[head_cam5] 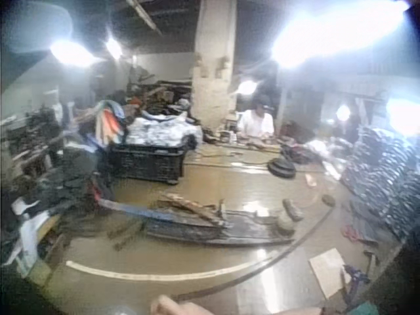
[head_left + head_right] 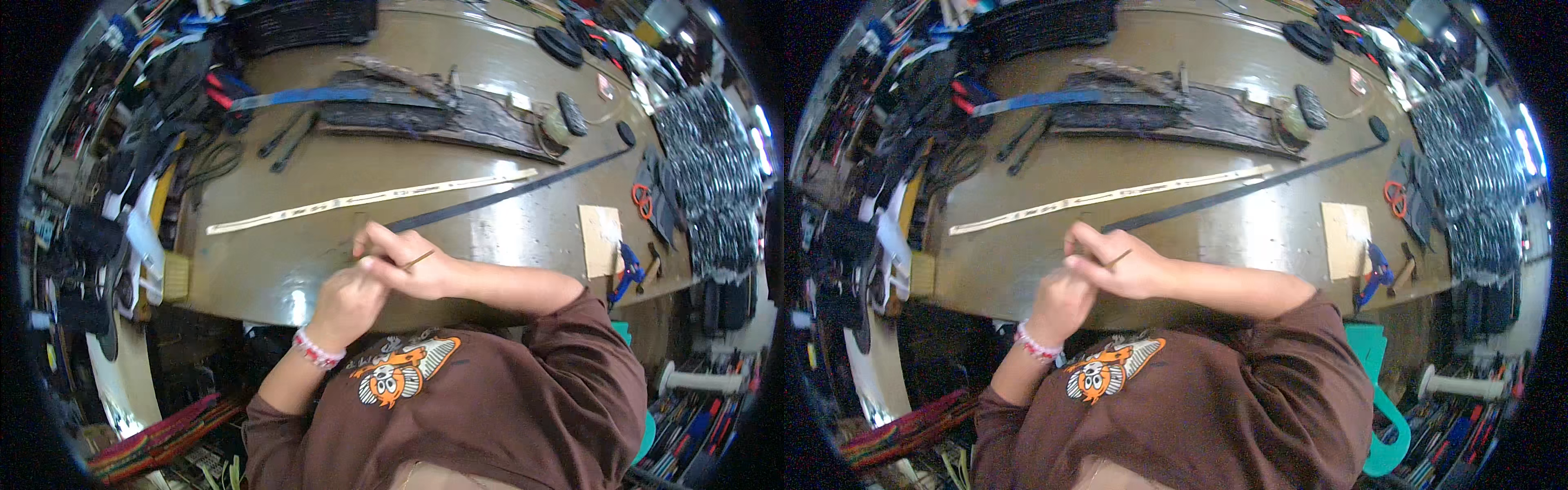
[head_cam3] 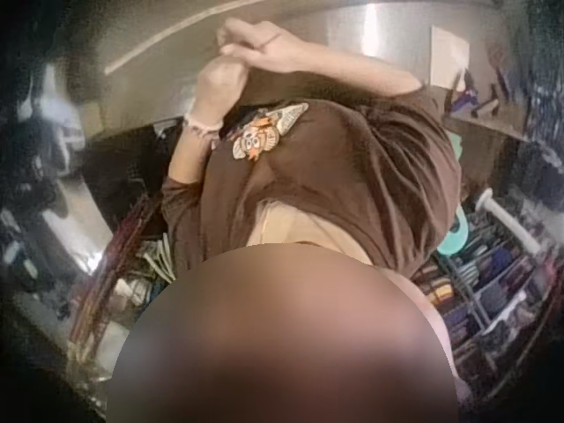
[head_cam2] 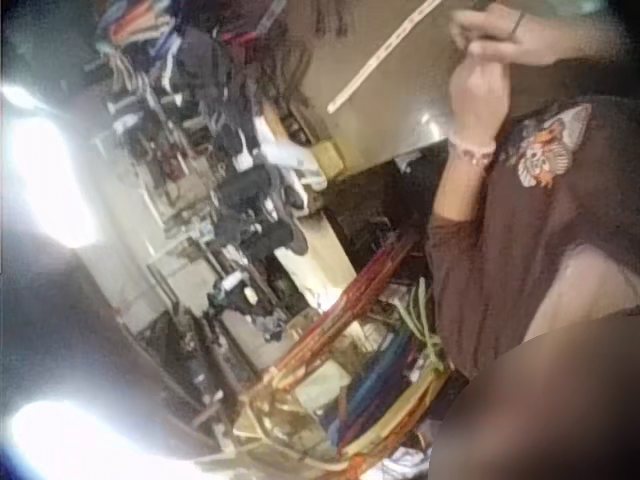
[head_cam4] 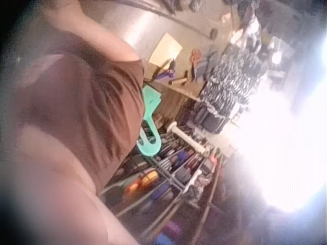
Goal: The person assembles black fabric straps by attaching plastic buckles with a hot glue gun. They measure and mark a strap using a ruler and pencil, then retrieve a hat from a shelf and place it on the table. The workspace contains tools, materials, and finished items.
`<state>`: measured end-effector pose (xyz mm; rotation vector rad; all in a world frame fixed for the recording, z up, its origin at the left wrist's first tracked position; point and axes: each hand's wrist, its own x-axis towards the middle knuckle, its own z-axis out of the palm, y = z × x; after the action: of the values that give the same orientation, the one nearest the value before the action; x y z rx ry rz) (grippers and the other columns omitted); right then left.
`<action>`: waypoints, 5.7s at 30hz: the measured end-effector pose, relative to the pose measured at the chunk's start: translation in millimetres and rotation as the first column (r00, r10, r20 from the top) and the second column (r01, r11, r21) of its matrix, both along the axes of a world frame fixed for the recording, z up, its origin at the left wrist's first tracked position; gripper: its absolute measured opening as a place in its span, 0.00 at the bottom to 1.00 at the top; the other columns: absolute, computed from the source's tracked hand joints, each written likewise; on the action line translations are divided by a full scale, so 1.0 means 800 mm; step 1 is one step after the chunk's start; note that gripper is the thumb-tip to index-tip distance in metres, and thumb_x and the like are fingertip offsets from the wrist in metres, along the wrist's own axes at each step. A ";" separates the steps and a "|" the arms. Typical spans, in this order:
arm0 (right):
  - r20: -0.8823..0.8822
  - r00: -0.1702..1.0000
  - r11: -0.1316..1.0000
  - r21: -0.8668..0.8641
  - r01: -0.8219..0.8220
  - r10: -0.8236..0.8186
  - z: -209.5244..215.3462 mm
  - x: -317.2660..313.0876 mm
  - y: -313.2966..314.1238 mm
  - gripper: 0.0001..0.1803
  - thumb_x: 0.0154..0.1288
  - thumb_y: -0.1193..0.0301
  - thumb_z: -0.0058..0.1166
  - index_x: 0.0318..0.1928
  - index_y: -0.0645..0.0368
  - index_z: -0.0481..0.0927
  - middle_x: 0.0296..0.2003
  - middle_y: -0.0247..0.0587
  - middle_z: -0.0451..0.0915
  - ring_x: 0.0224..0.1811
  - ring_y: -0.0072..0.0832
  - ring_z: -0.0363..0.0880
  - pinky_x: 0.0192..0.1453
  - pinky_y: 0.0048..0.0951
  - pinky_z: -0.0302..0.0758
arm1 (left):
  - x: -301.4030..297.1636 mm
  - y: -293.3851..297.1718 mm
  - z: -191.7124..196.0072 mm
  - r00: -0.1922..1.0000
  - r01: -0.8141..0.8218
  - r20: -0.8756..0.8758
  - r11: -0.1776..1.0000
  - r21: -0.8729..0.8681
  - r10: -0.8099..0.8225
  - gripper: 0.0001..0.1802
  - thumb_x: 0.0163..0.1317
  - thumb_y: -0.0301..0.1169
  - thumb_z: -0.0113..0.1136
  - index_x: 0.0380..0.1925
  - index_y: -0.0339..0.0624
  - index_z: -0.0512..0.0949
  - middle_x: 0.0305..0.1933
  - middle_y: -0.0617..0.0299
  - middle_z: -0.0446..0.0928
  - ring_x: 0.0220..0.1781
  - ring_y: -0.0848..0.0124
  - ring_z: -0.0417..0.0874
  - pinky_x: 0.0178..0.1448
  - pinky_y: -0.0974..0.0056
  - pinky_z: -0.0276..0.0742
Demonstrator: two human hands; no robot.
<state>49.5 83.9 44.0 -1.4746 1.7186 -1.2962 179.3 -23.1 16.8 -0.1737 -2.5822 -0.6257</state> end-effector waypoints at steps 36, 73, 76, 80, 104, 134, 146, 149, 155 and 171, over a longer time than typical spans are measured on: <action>-0.753 0.657 0.993 0.031 0.113 -0.051 -0.087 -0.127 -0.027 0.12 0.56 0.71 0.52 0.42 0.57 0.79 0.33 0.47 0.76 0.42 0.42 0.75 0.48 0.39 0.72 | 0.042 -0.122 -0.077 0.752 -0.658 0.033 0.753 -0.019 0.658 0.08 0.56 0.25 0.56 0.36 0.42 0.79 0.39 0.56 0.75 0.42 0.58 0.74 0.49 0.58 0.71; -0.258 0.948 0.974 -0.172 0.146 -0.187 0.067 -0.049 0.042 0.21 0.60 0.69 0.54 0.54 0.59 0.72 0.37 0.47 0.79 0.42 0.39 0.79 0.47 0.34 0.76 | -0.109 -0.001 0.182 0.965 0.237 -0.259 0.545 0.804 -0.037 0.06 0.61 0.23 0.54 0.37 0.36 0.70 0.29 0.68 0.67 0.18 0.87 0.62 0.14 0.82 0.56; -0.250 0.945 0.962 0.226 -0.152 0.209 0.069 -0.122 0.092 0.16 0.61 0.70 0.50 0.50 0.60 0.76 0.37 0.47 0.80 0.40 0.39 0.79 0.48 0.35 0.76 | -0.095 -0.050 0.171 0.926 0.370 -0.368 0.369 0.852 -0.080 0.07 0.66 0.30 0.51 0.36 0.36 0.71 0.35 0.65 0.65 0.22 0.86 0.60 0.17 0.83 0.57; -0.580 0.658 0.802 0.015 0.597 -0.479 0.025 -0.271 0.103 0.12 0.57 0.74 0.48 0.40 0.65 0.78 0.39 0.53 0.80 0.45 0.40 0.80 0.49 0.40 0.75 | -0.073 -0.079 0.091 0.961 -0.053 -0.026 0.276 0.960 0.275 0.16 0.68 0.38 0.49 0.44 0.36 0.75 0.38 0.63 0.76 0.27 0.84 0.72 0.26 0.79 0.71; -0.414 0.908 0.982 0.131 0.134 -0.069 -0.051 -0.104 -0.044 0.17 0.50 0.72 0.62 0.44 0.55 0.82 0.34 0.45 0.80 0.36 0.39 0.77 0.44 0.33 0.72 | 0.003 -0.096 -0.070 0.950 0.032 0.075 -0.334 0.942 0.302 0.14 0.67 0.30 0.48 0.46 0.30 0.72 0.43 0.50 0.78 0.45 0.65 0.81 0.52 0.64 0.79; -0.560 0.818 0.960 0.133 0.244 -0.131 -0.084 -0.073 -0.048 0.13 0.50 0.70 0.63 0.39 0.55 0.83 0.31 0.40 0.78 0.36 0.38 0.77 0.40 0.35 0.74 | 0.052 -0.133 -0.093 0.647 -0.735 0.205 0.672 -0.087 0.734 0.27 0.63 0.34 0.50 0.58 0.25 0.62 0.64 0.37 0.58 0.68 0.47 0.58 0.70 0.56 0.55; -0.647 0.755 0.980 0.059 0.192 -0.109 -0.091 -0.074 -0.045 0.13 0.51 0.67 0.62 0.39 0.54 0.83 0.31 0.43 0.76 0.38 0.41 0.74 0.43 0.38 0.72 | 0.047 -0.140 -0.069 0.634 -0.678 0.233 0.675 -0.292 0.737 0.22 0.62 0.33 0.49 0.50 0.24 0.69 0.58 0.39 0.66 0.61 0.49 0.66 0.67 0.54 0.60; -0.628 0.774 0.973 0.114 0.201 -0.087 -0.091 -0.092 -0.021 0.12 0.52 0.66 0.61 0.39 0.54 0.83 0.33 0.42 0.77 0.41 0.42 0.73 0.47 0.39 0.71 | 0.039 -0.145 -0.053 0.658 -0.406 0.317 0.676 -0.615 0.684 0.13 0.61 0.28 0.46 0.34 0.28 0.76 0.50 0.41 0.72 0.57 0.54 0.70 0.63 0.51 0.63; -0.659 0.725 0.916 0.138 0.377 -0.199 -0.089 -0.152 0.092 0.11 0.52 0.69 0.61 0.38 0.55 0.83 0.35 0.42 0.77 0.42 0.40 0.74 0.47 0.37 0.71 | 0.033 -0.149 -0.033 0.662 -0.572 0.429 0.784 -0.242 0.615 0.17 0.59 0.24 0.48 0.49 0.35 0.69 0.49 0.40 0.72 0.49 0.46 0.74 0.53 0.53 0.72; -0.006 0.816 0.815 -0.047 0.577 -0.578 -0.055 -0.183 0.121 0.31 0.70 0.45 0.29 0.34 0.58 0.77 0.25 0.31 0.73 0.26 0.17 0.66 0.28 0.21 0.62 | 0.054 -0.156 -0.046 0.775 -0.456 0.388 0.866 -0.204 0.499 0.28 0.48 0.14 0.39 0.54 0.27 0.64 0.56 0.39 0.67 0.61 0.49 0.66 0.67 0.56 0.60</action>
<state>-96.8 181.1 0.1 -1.0046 2.2722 -1.6221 222.8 -147.9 -19.6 0.6549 -2.9032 -0.3674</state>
